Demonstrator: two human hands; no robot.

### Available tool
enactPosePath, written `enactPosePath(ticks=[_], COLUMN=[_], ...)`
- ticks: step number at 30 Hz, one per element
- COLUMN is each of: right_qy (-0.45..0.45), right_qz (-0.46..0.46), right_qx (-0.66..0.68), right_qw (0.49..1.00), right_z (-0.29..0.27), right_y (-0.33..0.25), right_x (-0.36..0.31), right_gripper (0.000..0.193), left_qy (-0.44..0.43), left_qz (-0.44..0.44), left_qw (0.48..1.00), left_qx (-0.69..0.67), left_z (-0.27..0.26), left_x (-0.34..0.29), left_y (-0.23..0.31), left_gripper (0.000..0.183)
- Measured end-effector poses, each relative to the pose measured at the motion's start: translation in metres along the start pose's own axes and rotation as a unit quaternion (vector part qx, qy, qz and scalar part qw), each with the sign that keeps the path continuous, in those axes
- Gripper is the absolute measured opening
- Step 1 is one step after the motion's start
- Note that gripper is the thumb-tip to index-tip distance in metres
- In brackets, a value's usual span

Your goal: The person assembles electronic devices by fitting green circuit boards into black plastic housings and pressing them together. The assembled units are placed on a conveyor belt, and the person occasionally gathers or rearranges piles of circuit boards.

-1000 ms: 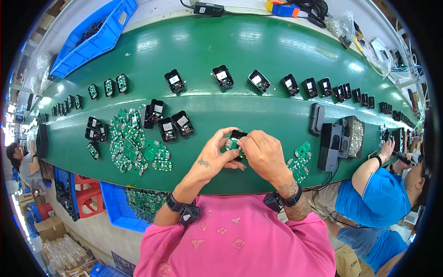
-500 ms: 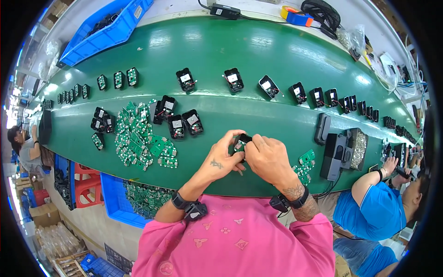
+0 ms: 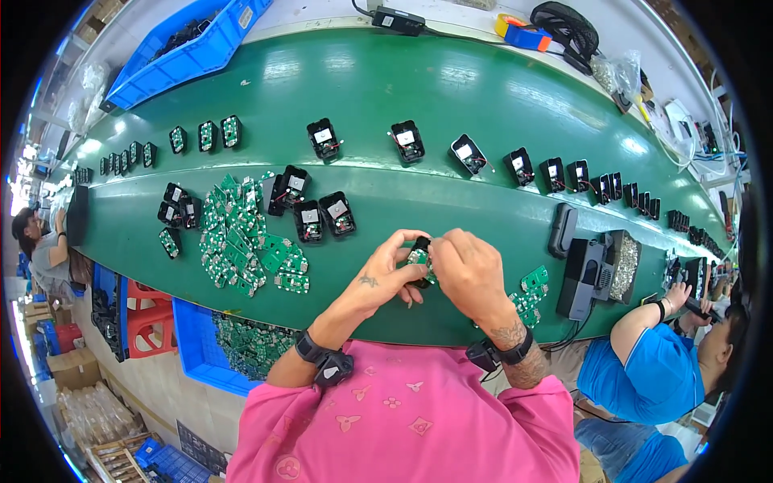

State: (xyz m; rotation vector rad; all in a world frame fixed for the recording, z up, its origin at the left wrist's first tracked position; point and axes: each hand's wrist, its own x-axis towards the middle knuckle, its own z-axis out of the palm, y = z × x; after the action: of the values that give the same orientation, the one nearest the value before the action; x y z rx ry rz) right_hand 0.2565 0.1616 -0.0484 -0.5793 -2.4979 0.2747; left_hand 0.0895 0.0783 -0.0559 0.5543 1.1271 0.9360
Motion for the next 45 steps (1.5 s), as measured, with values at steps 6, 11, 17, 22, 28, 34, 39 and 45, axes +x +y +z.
enactPosePath(ticks=[6,11,17,22,28,34,39,45], right_qy=[0.065,-0.002,-0.083,-0.079,-0.047,0.167,0.094,0.051], right_qz=[0.096,0.283,0.414,0.404,0.413,0.315,0.281,0.274], right_qx=[0.149,0.375,0.57,0.606,0.612,0.348,0.308,0.345], right_qw=[0.982,0.883,0.705,0.681,0.673,0.867,0.904,0.896], right_z=[-0.001,-0.011,-0.026,-0.025,-0.024,-0.003,-0.02,-0.03], right_y=[-0.008,-0.007,-0.007,-0.005,-0.018,-0.043,-0.042,-0.038], right_x=[-0.003,-0.005,0.001,0.0,0.002,-0.004,0.005,0.005], right_gripper=[0.006,0.017,0.022,0.02,0.015,0.009,0.007,0.007], left_qy=[0.04,0.072,0.05,0.044,0.066,0.151,0.155,0.118], left_qz=[0.046,0.101,0.098,0.107,0.151,0.283,0.343,0.326], left_qw=[0.996,0.992,0.993,0.993,0.985,0.944,0.916,0.925], left_qx=[-0.064,-0.024,0.033,0.035,0.05,0.076,0.138,0.156], left_z=[0.005,0.009,0.014,0.015,0.018,0.026,0.025,0.024], left_x=[-0.002,-0.01,-0.016,-0.017,-0.015,-0.014,-0.02,-0.031], left_y=[0.0,0.009,0.017,0.016,0.01,0.009,0.017,0.026], left_gripper=[0.049,0.048,0.046,0.045,0.044,0.046,0.046,0.047])
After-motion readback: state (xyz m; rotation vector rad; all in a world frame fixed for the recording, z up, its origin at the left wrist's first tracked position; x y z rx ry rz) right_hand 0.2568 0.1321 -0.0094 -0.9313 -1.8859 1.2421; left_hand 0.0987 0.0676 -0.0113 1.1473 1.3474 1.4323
